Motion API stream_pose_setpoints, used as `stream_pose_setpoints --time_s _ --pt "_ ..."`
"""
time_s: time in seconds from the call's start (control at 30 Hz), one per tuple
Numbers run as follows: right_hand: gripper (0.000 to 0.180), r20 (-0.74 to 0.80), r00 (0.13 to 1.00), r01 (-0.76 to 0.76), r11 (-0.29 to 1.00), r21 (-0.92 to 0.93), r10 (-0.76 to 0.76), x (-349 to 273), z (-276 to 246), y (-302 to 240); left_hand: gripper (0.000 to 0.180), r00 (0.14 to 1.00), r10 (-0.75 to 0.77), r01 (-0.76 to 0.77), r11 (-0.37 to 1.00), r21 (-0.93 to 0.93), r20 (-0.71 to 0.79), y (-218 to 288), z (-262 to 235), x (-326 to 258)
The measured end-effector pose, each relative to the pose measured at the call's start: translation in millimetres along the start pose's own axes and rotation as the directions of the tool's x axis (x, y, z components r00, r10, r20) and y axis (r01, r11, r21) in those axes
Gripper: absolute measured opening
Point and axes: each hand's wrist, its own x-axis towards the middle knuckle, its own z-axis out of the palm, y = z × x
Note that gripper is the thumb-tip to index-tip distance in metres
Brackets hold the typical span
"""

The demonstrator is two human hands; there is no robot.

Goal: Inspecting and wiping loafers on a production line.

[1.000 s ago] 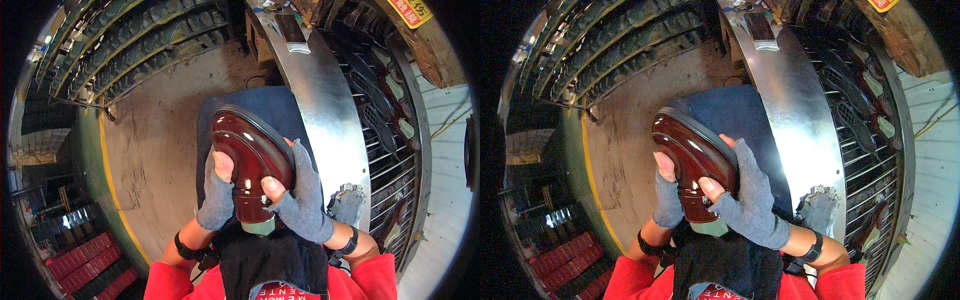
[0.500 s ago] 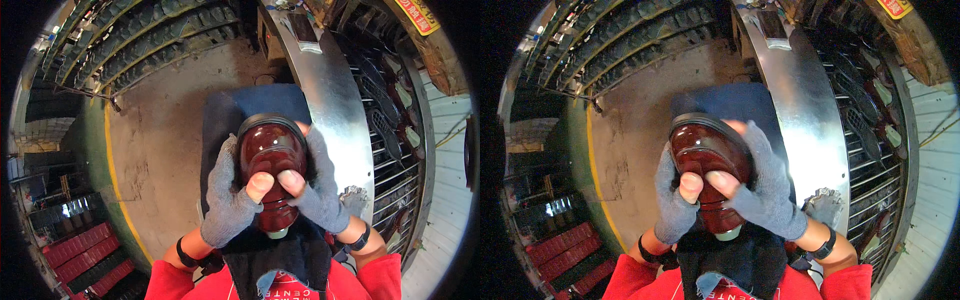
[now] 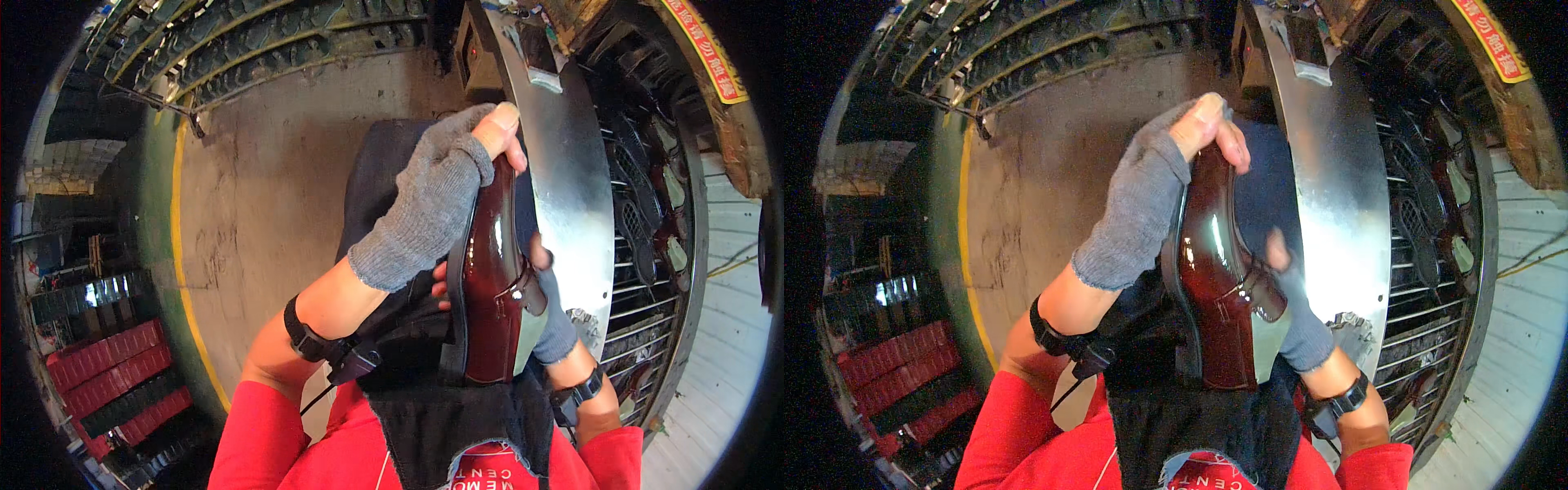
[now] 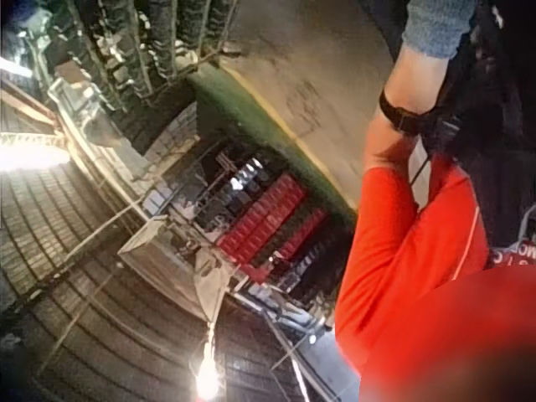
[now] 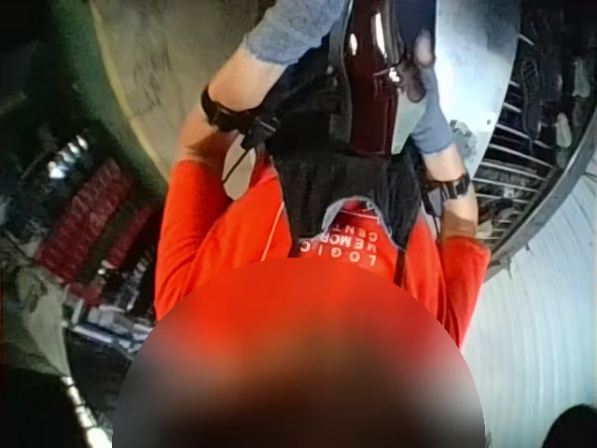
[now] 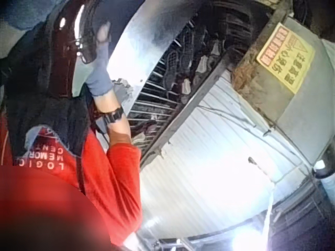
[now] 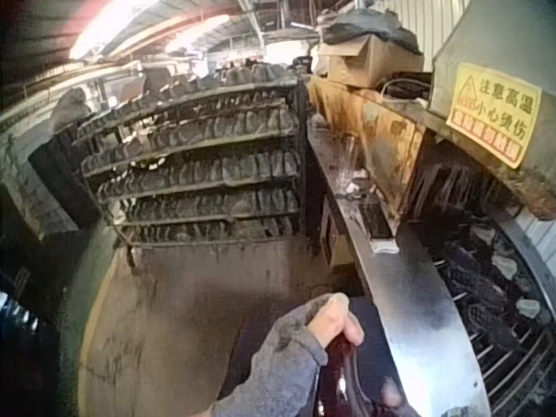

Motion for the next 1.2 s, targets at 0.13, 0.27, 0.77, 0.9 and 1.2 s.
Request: stream_pose_setpoints --time_s 0.13,0.27,0.77,0.9,1.2 --pt "0.09 -0.051 0.997 -0.058 0.995 -0.078 0.054 -28.5 0.3 5.8 0.045 0.976 0.086 -0.049 0.982 0.18 -0.2 -15.1 3.6 -26.4" --pt "0.075 -0.177 0.977 -0.003 0.829 -0.56 -0.116 -43.1 27.5 -2.1 0.056 0.905 0.331 -0.199 0.886 0.419 -0.268 -27.8 16.4 -55.1" --pt "0.056 -0.241 0.902 0.234 0.876 -0.421 -0.357 70.6 12.5 -10.5 0.064 0.836 -0.543 0.48 0.794 -0.374 -0.081 -132.8 -16.0 -88.2" --pt "0.056 -0.134 0.864 0.371 0.793 -0.483 -0.486 84.0 -8.9 -9.9 0.065 0.886 -0.453 0.398 0.851 -0.342 -0.095 -152.2 -20.1 -85.6" --pt "0.076 -0.149 0.948 0.252 0.95 -0.182 -0.28 34.9 -9.8 -14.2 0.051 0.991 -0.078 0.119 0.894 0.432 -0.112 -58.7 -12.9 -78.8"
